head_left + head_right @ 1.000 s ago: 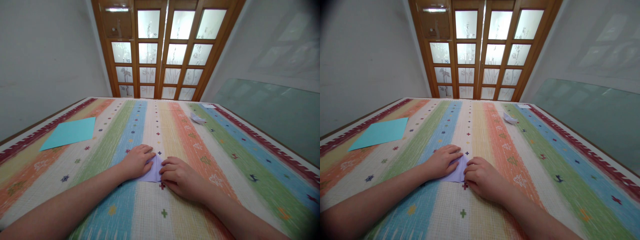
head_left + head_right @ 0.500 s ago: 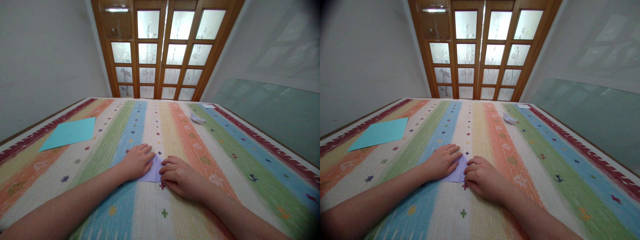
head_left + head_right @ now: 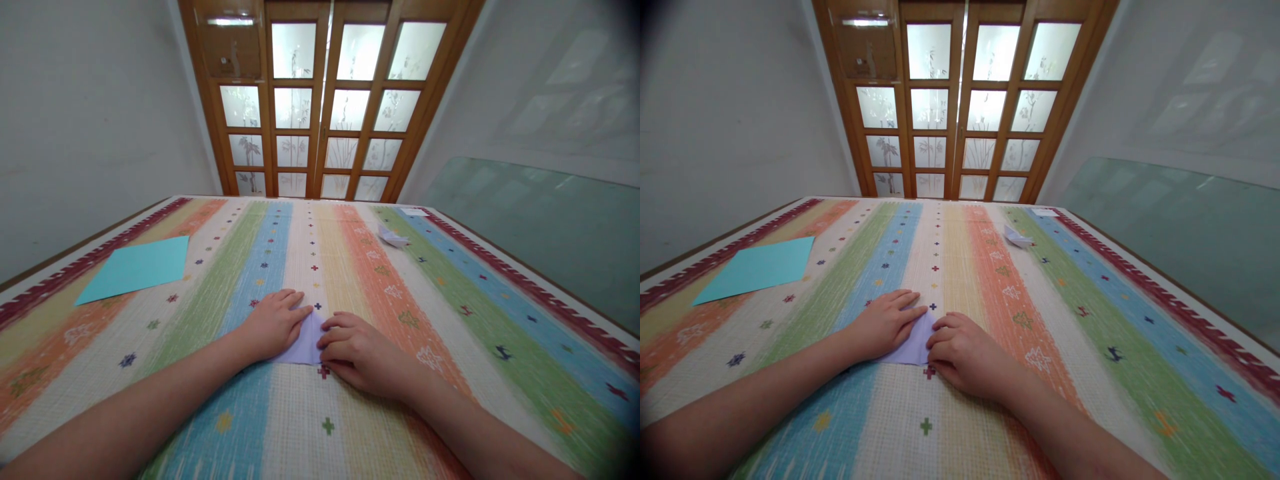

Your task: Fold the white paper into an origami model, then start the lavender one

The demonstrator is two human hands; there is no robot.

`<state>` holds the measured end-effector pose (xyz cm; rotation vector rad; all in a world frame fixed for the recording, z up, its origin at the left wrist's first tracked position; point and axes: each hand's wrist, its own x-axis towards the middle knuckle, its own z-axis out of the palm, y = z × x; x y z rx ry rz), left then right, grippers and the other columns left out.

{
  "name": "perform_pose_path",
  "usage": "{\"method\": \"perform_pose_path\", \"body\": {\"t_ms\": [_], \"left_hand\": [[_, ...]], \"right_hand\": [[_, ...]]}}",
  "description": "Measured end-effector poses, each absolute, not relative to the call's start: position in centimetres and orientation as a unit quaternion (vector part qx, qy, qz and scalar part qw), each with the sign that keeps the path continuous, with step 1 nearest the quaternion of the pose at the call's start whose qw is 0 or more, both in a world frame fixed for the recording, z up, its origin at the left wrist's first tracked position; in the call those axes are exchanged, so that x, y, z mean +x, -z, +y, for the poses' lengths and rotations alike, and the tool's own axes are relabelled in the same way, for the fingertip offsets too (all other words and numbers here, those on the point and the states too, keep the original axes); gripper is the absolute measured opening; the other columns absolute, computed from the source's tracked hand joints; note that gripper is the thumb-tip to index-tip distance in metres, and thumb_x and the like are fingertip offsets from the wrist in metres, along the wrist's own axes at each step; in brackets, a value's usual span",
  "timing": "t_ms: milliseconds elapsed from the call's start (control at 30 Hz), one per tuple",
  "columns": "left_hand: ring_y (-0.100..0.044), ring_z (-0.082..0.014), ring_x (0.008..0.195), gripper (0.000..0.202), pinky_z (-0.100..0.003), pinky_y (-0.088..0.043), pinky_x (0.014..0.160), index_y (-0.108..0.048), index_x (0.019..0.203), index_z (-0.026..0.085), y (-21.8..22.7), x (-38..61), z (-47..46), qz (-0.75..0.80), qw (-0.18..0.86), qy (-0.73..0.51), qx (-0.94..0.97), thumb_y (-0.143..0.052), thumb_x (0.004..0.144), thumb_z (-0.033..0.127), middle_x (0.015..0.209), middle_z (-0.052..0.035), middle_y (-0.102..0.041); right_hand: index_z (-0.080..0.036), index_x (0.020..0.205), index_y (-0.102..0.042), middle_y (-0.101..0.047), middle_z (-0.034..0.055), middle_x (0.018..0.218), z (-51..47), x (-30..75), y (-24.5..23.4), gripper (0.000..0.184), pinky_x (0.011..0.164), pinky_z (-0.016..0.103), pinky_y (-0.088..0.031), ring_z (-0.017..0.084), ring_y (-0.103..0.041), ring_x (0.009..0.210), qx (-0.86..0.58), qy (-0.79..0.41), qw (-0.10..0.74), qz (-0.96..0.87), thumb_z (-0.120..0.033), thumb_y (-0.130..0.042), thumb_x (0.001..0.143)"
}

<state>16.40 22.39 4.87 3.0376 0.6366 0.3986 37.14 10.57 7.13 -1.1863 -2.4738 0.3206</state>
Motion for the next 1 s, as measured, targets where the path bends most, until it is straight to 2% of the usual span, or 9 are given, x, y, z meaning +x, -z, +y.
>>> {"method": "perform_pose_path", "body": {"t_ms": [367, 500, 633, 833, 1000], "left_hand": [[-0.045, -0.0306, 0.127, 0.036, -0.048, -0.04, 0.102, -0.057, 0.129, 0.024, -5.1, 16.5, 22.3, 0.202, -0.018, -0.117, 0.972, -0.045, 0.096, 0.031, 0.136, -0.0105, -0.053], [-0.044, -0.0303, 0.128, 0.037, -0.048, -0.039, 0.102, -0.058, 0.128, 0.024, -5.3, 16.6, 22.2, 0.204, -0.007, -0.115, 0.972, -0.043, 0.097, 0.038, 0.137, -0.01, -0.052], [-0.049, -0.0279, 0.123, 0.036, -0.046, -0.04, 0.102, -0.062, 0.121, 0.022, -5.8, 17.1, 22.0, 0.202, 0.027, -0.125, 0.971, -0.042, 0.097, 0.041, 0.127, -0.0094, -0.059], [-0.049, -0.0329, 0.119, 0.043, -0.048, -0.04, 0.101, -0.065, 0.113, 0.02, -6.2, 17.6, 21.4, 0.217, 0.023, -0.139, 0.966, -0.059, 0.086, 0.053, 0.12, -0.0111, -0.062], [-0.05, -0.0319, 0.117, 0.042, -0.047, -0.041, 0.1, -0.066, 0.113, 0.021, -6.1, 17.5, 21.1, 0.23, 0.031, -0.149, 0.961, -0.063, 0.083, 0.051, 0.12, -0.0105, -0.062]], "right_hand": [[-0.024, 0.089, -0.074, -0.073, 0.0004, 0.096, 10.7, 37.3, -7.1, 0.015, 0.1, 0.038, -0.037, 0.02, -0.058, 0.108, -0.412, -0.132, 0.191, -0.881, -0.016, -0.061, 0.087], [-0.023, 0.089, -0.073, -0.073, -0.0001, 0.097, 10.7, 37.2, -7.4, 0.015, 0.1, 0.037, -0.037, 0.019, -0.058, 0.108, -0.413, -0.137, 0.184, -0.881, -0.017, -0.061, 0.088], [-0.023, 0.088, -0.074, -0.073, 0.0004, 0.097, 10.7, 37.1, -7.8, 0.014, 0.099, 0.036, -0.037, 0.018, -0.058, 0.106, -0.412, -0.145, 0.184, -0.88, -0.018, -0.06, 0.089], [-0.024, 0.085, -0.074, -0.073, 0.0011, 0.091, 10.8, 36.9, -8.3, 0.018, 0.097, 0.035, -0.038, 0.018, -0.059, 0.103, -0.413, -0.154, 0.167, -0.882, -0.016, -0.059, 0.09], [-0.023, 0.086, -0.074, -0.073, 0.0019, 0.095, 10.6, 36.8, -8.8, 0.017, 0.097, 0.035, -0.039, 0.019, -0.059, 0.105, -0.416, -0.156, 0.163, -0.881, -0.017, -0.059, 0.09]]}}
